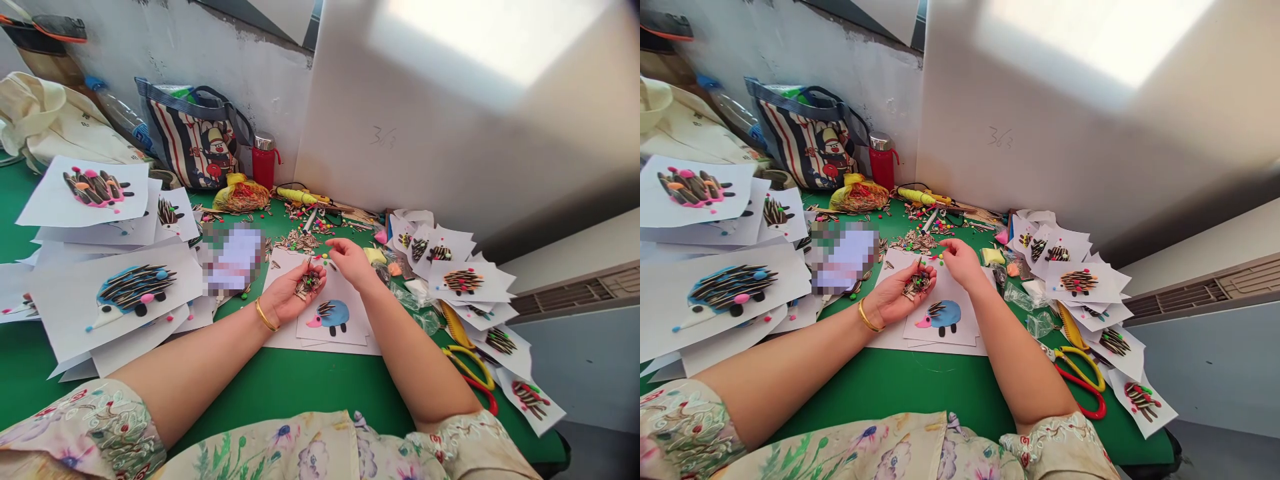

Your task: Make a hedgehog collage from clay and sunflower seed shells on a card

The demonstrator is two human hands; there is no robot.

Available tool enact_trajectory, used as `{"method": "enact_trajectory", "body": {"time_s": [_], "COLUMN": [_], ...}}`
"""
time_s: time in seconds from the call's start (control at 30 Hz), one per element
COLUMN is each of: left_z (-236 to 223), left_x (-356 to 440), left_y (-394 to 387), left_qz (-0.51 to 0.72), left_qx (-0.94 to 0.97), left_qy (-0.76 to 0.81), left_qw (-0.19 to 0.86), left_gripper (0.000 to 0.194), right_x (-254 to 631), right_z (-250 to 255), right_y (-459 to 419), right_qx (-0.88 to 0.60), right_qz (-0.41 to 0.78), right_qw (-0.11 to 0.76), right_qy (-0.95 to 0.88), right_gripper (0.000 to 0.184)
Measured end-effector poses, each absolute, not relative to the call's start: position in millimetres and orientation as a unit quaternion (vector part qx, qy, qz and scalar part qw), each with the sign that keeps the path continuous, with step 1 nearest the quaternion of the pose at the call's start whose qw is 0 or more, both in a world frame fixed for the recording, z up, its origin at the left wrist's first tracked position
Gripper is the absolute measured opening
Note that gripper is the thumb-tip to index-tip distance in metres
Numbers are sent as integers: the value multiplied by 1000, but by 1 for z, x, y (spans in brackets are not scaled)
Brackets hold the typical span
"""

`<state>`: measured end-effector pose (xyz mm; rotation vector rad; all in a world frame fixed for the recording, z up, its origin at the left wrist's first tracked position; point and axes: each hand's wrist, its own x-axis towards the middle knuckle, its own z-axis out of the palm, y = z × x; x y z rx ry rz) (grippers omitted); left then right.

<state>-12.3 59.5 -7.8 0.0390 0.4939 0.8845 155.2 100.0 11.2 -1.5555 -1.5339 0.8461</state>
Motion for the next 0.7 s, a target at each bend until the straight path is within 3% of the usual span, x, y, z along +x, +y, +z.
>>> {"method": "enact_trajectory", "body": {"time_s": [0.1,0.33,0.53,0.7], "left_z": [-11,-13,-8,-6], "left_x": [-11,-11,-13,-14], "left_y": [60,61,61,60], "left_qz": [426,431,421,425], "left_qx": [17,18,-10,-4], "left_qy": [226,225,220,243], "left_qw": [876,873,880,872], "left_gripper": [24,23,31,28], "right_x": [145,134,160,188], "right_z": [17,25,19,7], "right_y": [89,78,63,32], "right_qx": [-555,-532,-548,-576], "right_qz": [349,382,393,437], "right_qw": [374,339,408,371], "right_qy": [-656,-675,-616,-582], "right_gripper": [31,10,15,22]}}
